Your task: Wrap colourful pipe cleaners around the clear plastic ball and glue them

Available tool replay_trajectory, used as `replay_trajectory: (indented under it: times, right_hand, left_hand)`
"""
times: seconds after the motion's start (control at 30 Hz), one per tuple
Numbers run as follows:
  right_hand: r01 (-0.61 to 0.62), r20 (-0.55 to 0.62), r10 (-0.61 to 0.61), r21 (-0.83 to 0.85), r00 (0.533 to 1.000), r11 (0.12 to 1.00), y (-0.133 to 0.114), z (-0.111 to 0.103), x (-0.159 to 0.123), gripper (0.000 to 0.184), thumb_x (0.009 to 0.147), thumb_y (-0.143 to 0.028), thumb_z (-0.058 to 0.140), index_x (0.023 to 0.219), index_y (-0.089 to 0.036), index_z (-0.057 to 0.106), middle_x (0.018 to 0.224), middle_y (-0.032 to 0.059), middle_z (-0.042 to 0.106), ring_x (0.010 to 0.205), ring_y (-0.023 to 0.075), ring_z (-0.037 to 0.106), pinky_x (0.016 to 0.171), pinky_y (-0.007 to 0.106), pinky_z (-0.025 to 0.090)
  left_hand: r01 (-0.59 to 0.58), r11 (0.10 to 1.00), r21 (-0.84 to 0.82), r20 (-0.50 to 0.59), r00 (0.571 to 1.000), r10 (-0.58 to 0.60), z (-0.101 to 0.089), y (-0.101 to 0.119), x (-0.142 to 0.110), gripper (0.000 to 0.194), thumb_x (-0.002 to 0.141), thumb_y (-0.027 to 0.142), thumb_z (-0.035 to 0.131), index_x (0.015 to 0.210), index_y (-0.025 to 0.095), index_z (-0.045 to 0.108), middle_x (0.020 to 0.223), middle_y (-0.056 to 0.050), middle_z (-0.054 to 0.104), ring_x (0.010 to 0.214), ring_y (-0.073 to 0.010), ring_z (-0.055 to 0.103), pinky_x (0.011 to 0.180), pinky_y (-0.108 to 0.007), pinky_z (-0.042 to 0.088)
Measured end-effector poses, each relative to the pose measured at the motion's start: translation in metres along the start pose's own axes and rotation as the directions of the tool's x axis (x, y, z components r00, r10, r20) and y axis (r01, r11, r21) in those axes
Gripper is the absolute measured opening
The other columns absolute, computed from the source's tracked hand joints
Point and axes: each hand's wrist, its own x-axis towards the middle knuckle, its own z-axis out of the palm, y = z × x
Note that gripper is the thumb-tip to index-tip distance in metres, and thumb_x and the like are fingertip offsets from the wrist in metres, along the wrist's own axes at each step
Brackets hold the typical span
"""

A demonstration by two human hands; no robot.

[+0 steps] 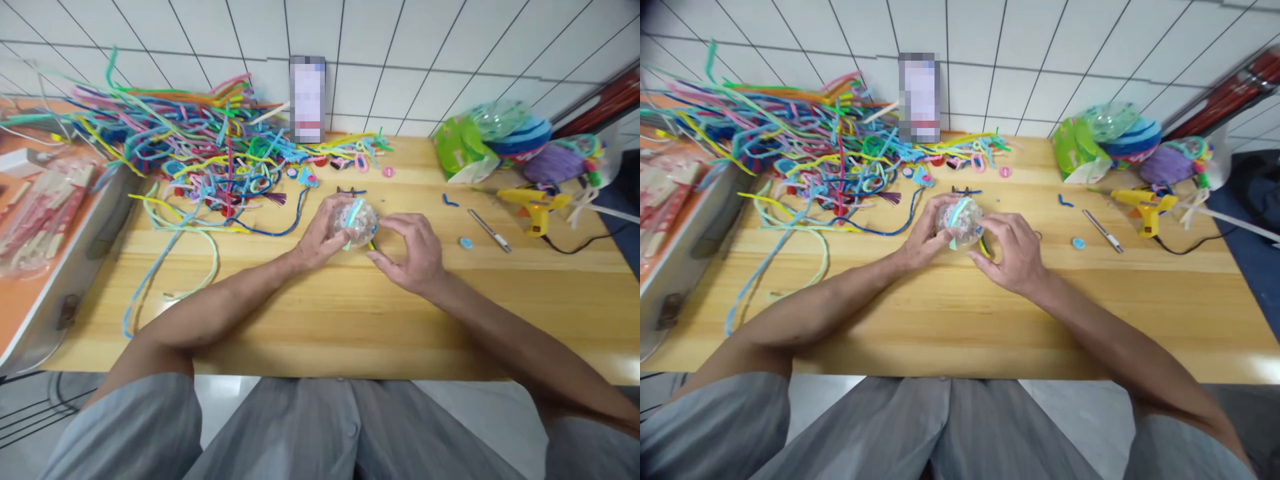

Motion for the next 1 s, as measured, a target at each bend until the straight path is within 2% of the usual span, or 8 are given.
replay_trajectory:
  times: [0.07, 0.1, 0.17, 0.27, 0.4, 0.67, 0.83, 1.0]
  right_hand:
    - [0.02, -0.041, -0.018, 0.061, 0.999, 0.998, -0.009, 0.013, 0.008, 0.088, 0.091, -0.058, 0.084, 0.164, -0.028, 0.044, 0.153, 0.018, 0.065, 0.139, 0.0442, 0.065, 0.117, 0.071, 0.055]
    - [0.02, -0.054, -0.015, 0.089, 0.998, 0.996, -0.012, 0.021, 0.012, 0.098, 0.091, -0.061, 0.084, 0.169, -0.027, 0.036, 0.16, 0.0199, 0.059, 0.146, 0.0463, 0.06, 0.12, 0.074, 0.051]
    - [0.004, -0.067, 0.005, 0.138, 0.998, 0.99, -0.016, 0.033, 0.016, 0.104, 0.093, -0.061, 0.081, 0.173, -0.025, 0.025, 0.167, 0.0221, 0.049, 0.155, 0.0484, 0.051, 0.126, 0.077, 0.045]
    - [-0.042, -0.046, 0.052, 0.194, 0.998, 0.98, -0.017, 0.047, 0.017, 0.097, 0.098, -0.051, 0.075, 0.174, -0.027, 0.02, 0.172, 0.0214, 0.042, 0.16, 0.0475, 0.044, 0.129, 0.079, 0.042]
    - [-0.081, -0.01, 0.086, 0.223, 0.996, 0.971, -0.014, 0.055, 0.014, 0.087, 0.102, -0.042, 0.069, 0.172, -0.029, 0.019, 0.17, 0.0203, 0.044, 0.161, 0.0439, 0.046, 0.13, 0.076, 0.043]
    - [-0.079, 0.056, 0.066, 0.268, 0.996, 0.96, -0.006, 0.05, 0.013, 0.089, 0.101, -0.05, 0.07, 0.172, -0.028, 0.021, 0.173, 0.0193, 0.043, 0.164, 0.0438, 0.043, 0.133, 0.075, 0.04]
    - [-0.05, 0.021, 0.046, 0.228, 0.999, 0.972, -0.007, 0.051, 0.013, 0.09, 0.098, -0.038, 0.071, 0.172, -0.026, 0.022, 0.171, 0.0204, 0.045, 0.162, 0.0421, 0.046, 0.132, 0.073, 0.043]
    - [-0.049, 0.004, 0.049, 0.207, 0.999, 0.977, -0.01, 0.056, 0.013, 0.096, 0.094, -0.033, 0.072, 0.173, -0.029, 0.019, 0.171, 0.0202, 0.045, 0.162, 0.0426, 0.046, 0.13, 0.074, 0.045]
  left_hand:
    - [-0.002, 1.0, 0.019, 0.004, 1.0, 0.001, -0.001, 0.002, 0.0, 0.058, 0.108, 0.06, 0.06, 0.152, 0.025, 0.048, 0.158, -0.017, 0.054, 0.156, -0.0335, 0.052, 0.133, -0.054, 0.043]
    - [0.001, 1.0, 0.03, 0.009, 1.0, -0.002, -0.001, 0.003, 0.0, 0.058, 0.108, 0.061, 0.06, 0.152, 0.025, 0.048, 0.158, -0.017, 0.055, 0.156, -0.0335, 0.052, 0.133, -0.054, 0.044]
    - [0.009, 0.999, 0.047, 0.016, 1.0, -0.01, -0.002, 0.005, 0.0, 0.057, 0.109, 0.062, 0.059, 0.152, 0.026, 0.047, 0.159, -0.016, 0.055, 0.156, -0.033, 0.052, 0.133, -0.054, 0.044]
    - [0.001, 0.998, 0.064, 0.019, 1.0, -0.003, -0.003, 0.006, 0.0, 0.055, 0.11, 0.06, 0.058, 0.152, 0.027, 0.047, 0.159, -0.016, 0.054, 0.157, -0.0312, 0.051, 0.133, -0.052, 0.045]
    - [-0.017, 0.997, 0.07, 0.018, 1.0, 0.016, -0.004, 0.005, 0.0, 0.053, 0.11, 0.057, 0.059, 0.152, 0.027, 0.048, 0.158, -0.015, 0.055, 0.155, -0.0304, 0.053, 0.133, -0.051, 0.045]
    - [-0.008, 0.997, 0.076, 0.037, 0.999, 0.005, -0.006, 0.004, 0.0, 0.054, 0.111, 0.06, 0.056, 0.154, 0.028, 0.045, 0.159, -0.014, 0.052, 0.155, -0.0312, 0.052, 0.132, -0.052, 0.045]
    - [-0.015, 0.996, 0.089, 0.045, 0.999, 0.011, -0.005, 0.002, -0.001, 0.055, 0.112, 0.06, 0.052, 0.156, 0.027, 0.042, 0.161, -0.015, 0.05, 0.157, -0.0318, 0.05, 0.134, -0.053, 0.043]
    - [-0.003, 0.993, 0.117, 0.051, 0.999, -0.003, -0.004, -0.001, -0.003, 0.058, 0.112, 0.062, 0.051, 0.156, 0.027, 0.04, 0.162, -0.016, 0.048, 0.159, -0.033, 0.047, 0.134, -0.056, 0.042]
